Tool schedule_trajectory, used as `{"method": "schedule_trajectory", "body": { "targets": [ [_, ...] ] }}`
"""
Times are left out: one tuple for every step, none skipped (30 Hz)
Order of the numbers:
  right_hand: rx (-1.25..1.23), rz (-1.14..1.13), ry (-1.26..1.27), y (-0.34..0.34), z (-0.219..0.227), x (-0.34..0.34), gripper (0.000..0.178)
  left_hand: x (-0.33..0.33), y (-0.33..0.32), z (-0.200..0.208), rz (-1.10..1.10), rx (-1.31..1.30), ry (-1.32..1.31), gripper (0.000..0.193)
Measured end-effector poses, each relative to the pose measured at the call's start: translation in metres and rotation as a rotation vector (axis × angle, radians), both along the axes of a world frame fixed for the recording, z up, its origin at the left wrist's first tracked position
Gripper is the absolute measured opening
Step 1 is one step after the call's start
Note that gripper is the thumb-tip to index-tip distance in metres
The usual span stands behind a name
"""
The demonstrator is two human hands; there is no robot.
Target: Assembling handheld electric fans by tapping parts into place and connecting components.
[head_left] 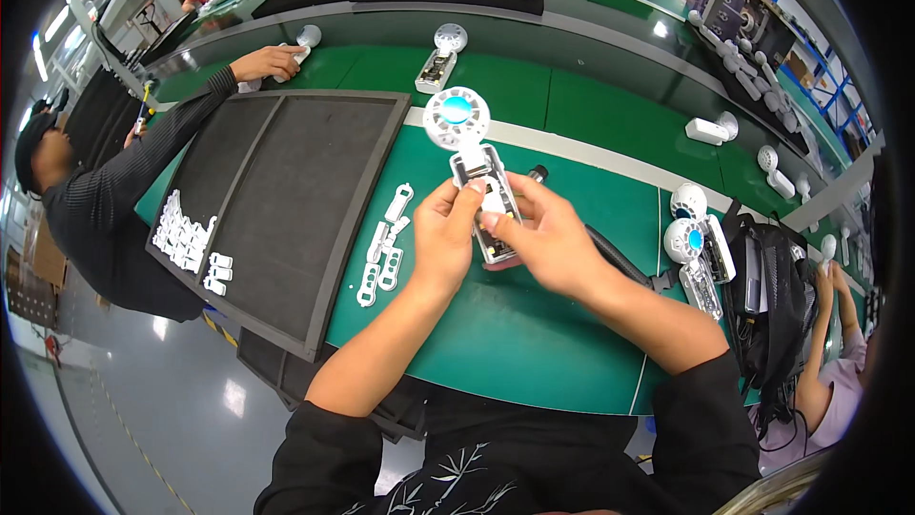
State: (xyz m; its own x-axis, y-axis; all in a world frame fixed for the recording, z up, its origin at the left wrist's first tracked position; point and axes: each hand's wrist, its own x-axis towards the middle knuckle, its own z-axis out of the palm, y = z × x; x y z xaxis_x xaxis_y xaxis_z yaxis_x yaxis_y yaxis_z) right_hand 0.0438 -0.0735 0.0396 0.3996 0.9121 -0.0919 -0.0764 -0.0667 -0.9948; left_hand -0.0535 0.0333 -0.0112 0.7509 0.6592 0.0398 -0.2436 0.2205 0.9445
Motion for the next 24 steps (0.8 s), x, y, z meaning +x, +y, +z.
{"method": "schedule_trajectory", "body": {
  "targets": [
    [-0.002,0.004,0.107,0.002,0.000,0.005,0.046,0.001,0.001,0.000,0.006,0.000,-0.006,0.037],
    [-0.006,0.010,0.214,0.005,0.000,0.012,0.044,0.003,0.000,-0.001,0.050,0.014,-0.025,0.038],
    [-0.013,-0.038,0.230,0.014,-0.002,0.025,0.041,0.004,0.000,-0.003,0.097,0.030,-0.037,0.041],
    [-0.021,-0.081,0.245,0.028,-0.006,0.042,0.038,0.001,0.002,-0.004,0.149,0.046,-0.049,0.044],
    [-0.036,-0.180,0.169,0.039,-0.009,0.069,0.037,0.001,0.002,-0.002,0.146,0.046,-0.059,0.044],
    [-0.052,-0.275,0.093,0.052,-0.016,0.101,0.038,0.001,0.002,-0.001,0.144,0.034,-0.063,0.045],
    [-0.193,-0.299,-0.156,0.063,-0.020,0.146,0.045,0.004,0.001,0.002,0.130,0.024,-0.070,0.046],
    [-0.336,-0.316,-0.403,0.070,-0.032,0.185,0.052,0.007,0.000,0.005,0.121,0.015,-0.077,0.048],
    [-0.437,-0.562,-0.879,0.072,-0.063,0.216,0.054,0.012,-0.003,0.007,0.105,0.017,-0.091,0.048],
    [-0.526,-0.784,-1.354,0.081,-0.075,0.219,0.057,0.011,-0.002,0.006,0.110,0.015,-0.081,0.047],
    [-0.523,-0.786,-1.359,0.085,-0.079,0.229,0.057,0.011,-0.003,0.006,0.113,0.013,-0.071,0.046],
    [-0.575,-0.654,-1.332,0.098,-0.071,0.219,0.058,0.005,0.001,0.003,0.140,0.011,-0.052,0.045],
    [-0.634,-0.534,-1.306,0.105,-0.062,0.211,0.059,0.002,0.002,0.001,0.151,0.008,-0.053,0.045],
    [-0.692,-0.414,-1.278,0.115,-0.056,0.200,0.059,-0.001,0.003,0.000,0.167,0.017,-0.052,0.044],
    [-0.694,-0.415,-1.281,0.122,-0.054,0.196,0.059,0.000,0.003,0.001,0.170,0.028,-0.054,0.042],
    [-0.597,-0.443,-1.293,0.134,-0.052,0.193,0.061,0.001,0.004,0.001,0.172,0.039,-0.056,0.041],
    [-0.499,-0.468,-1.302,0.147,-0.052,0.188,0.062,0.002,0.004,0.001,0.170,0.040,-0.058,0.041],
    [-0.485,-0.461,-1.209,0.162,-0.051,0.183,0.065,0.005,0.005,-0.001,0.186,0.036,-0.062,0.040],
    [-0.471,-0.454,-1.115,0.178,-0.052,0.178,0.067,0.008,0.006,-0.003,0.202,0.032,-0.064,0.038],
    [-0.476,-0.446,-0.989,0.194,-0.054,0.174,0.069,0.013,0.006,-0.005,0.215,0.028,-0.065,0.037],
    [-0.464,-0.423,-0.869,0.210,-0.051,0.162,0.070,0.010,0.006,-0.004,0.228,0.036,-0.067,0.037],
    [-0.450,-0.414,-0.871,0.217,-0.048,0.155,0.070,0.008,0.006,-0.003,0.250,0.047,-0.080,0.036],
    [-0.487,-0.344,-0.881,0.223,-0.049,0.148,0.071,0.008,0.008,-0.005,0.271,0.054,-0.085,0.036],
    [-0.523,-0.275,-0.893,0.228,-0.050,0.141,0.072,0.008,0.009,-0.006,0.292,0.062,-0.091,0.035]
  ]
}}
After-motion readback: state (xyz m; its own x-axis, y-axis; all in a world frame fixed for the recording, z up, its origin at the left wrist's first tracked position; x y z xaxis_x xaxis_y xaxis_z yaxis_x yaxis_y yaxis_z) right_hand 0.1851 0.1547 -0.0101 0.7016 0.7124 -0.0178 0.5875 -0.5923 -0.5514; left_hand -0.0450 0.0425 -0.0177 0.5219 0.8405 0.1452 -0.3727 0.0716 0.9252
